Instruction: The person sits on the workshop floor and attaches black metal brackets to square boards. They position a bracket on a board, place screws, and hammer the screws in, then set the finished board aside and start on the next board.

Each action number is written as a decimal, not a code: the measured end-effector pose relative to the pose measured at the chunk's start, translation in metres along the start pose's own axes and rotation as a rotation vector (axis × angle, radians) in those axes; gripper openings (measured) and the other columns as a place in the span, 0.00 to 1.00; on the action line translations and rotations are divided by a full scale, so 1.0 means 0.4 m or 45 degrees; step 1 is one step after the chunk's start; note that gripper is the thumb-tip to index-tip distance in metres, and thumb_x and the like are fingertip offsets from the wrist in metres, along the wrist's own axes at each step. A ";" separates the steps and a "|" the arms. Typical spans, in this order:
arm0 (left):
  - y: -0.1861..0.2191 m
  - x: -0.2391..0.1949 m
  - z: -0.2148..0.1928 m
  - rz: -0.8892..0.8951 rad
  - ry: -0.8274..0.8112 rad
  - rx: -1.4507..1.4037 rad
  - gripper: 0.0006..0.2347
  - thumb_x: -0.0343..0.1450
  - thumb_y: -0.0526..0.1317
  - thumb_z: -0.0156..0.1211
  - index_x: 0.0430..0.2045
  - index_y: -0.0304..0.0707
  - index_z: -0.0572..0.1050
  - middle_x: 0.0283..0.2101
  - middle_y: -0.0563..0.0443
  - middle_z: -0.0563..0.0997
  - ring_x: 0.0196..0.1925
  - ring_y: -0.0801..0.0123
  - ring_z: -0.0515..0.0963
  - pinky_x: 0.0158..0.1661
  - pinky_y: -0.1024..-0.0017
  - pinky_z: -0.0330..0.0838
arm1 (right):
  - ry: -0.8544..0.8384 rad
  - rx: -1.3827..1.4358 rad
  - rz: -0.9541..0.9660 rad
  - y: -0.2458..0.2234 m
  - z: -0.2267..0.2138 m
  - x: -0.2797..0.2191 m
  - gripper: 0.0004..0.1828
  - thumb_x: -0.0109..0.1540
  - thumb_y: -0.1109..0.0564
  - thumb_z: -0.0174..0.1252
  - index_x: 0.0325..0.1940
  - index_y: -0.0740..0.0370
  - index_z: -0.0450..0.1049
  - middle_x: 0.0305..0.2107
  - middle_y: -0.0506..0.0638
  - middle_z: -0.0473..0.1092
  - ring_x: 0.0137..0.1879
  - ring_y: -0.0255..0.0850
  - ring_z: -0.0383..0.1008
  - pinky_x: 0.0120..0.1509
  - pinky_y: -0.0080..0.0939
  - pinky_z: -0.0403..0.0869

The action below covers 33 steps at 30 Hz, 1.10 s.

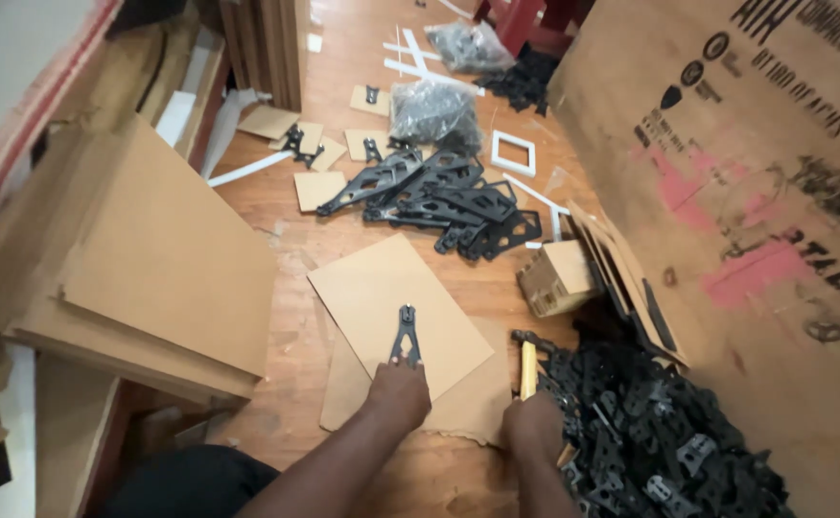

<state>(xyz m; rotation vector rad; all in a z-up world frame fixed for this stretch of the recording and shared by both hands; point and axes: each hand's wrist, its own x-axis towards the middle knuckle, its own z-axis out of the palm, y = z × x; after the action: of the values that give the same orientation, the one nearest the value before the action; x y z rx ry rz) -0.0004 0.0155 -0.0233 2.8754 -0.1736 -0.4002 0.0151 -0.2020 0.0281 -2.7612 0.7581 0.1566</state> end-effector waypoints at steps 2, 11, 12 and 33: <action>0.007 -0.026 -0.030 0.006 0.025 -0.006 0.19 0.74 0.38 0.46 0.61 0.30 0.68 0.63 0.27 0.70 0.64 0.46 0.71 0.55 0.54 0.68 | -0.009 0.070 -0.067 0.001 0.039 0.052 0.20 0.65 0.47 0.58 0.48 0.67 0.77 0.43 0.67 0.78 0.47 0.61 0.80 0.49 0.58 0.78; 0.015 -0.086 -0.075 -0.034 0.051 -0.108 0.21 0.73 0.40 0.49 0.62 0.30 0.67 0.66 0.32 0.68 0.68 0.50 0.68 0.62 0.55 0.61 | -0.132 0.611 -0.670 -0.224 -0.053 -0.180 0.19 0.70 0.44 0.44 0.48 0.62 0.69 0.28 0.69 0.73 0.36 0.70 0.73 0.38 0.67 0.70; 0.016 -0.102 -0.114 -0.030 -0.005 -0.111 0.26 0.70 0.43 0.53 0.63 0.28 0.64 0.69 0.33 0.64 0.69 0.52 0.65 0.63 0.56 0.59 | -0.051 0.485 -0.802 -0.240 -0.023 -0.182 0.19 0.71 0.44 0.43 0.46 0.62 0.67 0.27 0.68 0.74 0.36 0.69 0.74 0.39 0.66 0.71; 0.002 -0.033 0.036 -0.024 0.184 0.065 0.22 0.74 0.37 0.45 0.65 0.27 0.63 0.68 0.35 0.67 0.69 0.53 0.66 0.63 0.56 0.59 | -0.032 0.544 -0.744 -0.314 -0.118 -0.170 0.19 0.70 0.47 0.43 0.44 0.68 0.68 0.28 0.70 0.73 0.36 0.67 0.75 0.41 0.66 0.72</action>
<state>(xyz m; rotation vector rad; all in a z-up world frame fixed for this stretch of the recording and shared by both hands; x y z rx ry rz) -0.0170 0.0135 -0.0330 2.9439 -0.1334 -0.1929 0.0230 -0.0791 0.1143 -2.4341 -0.0469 -0.0814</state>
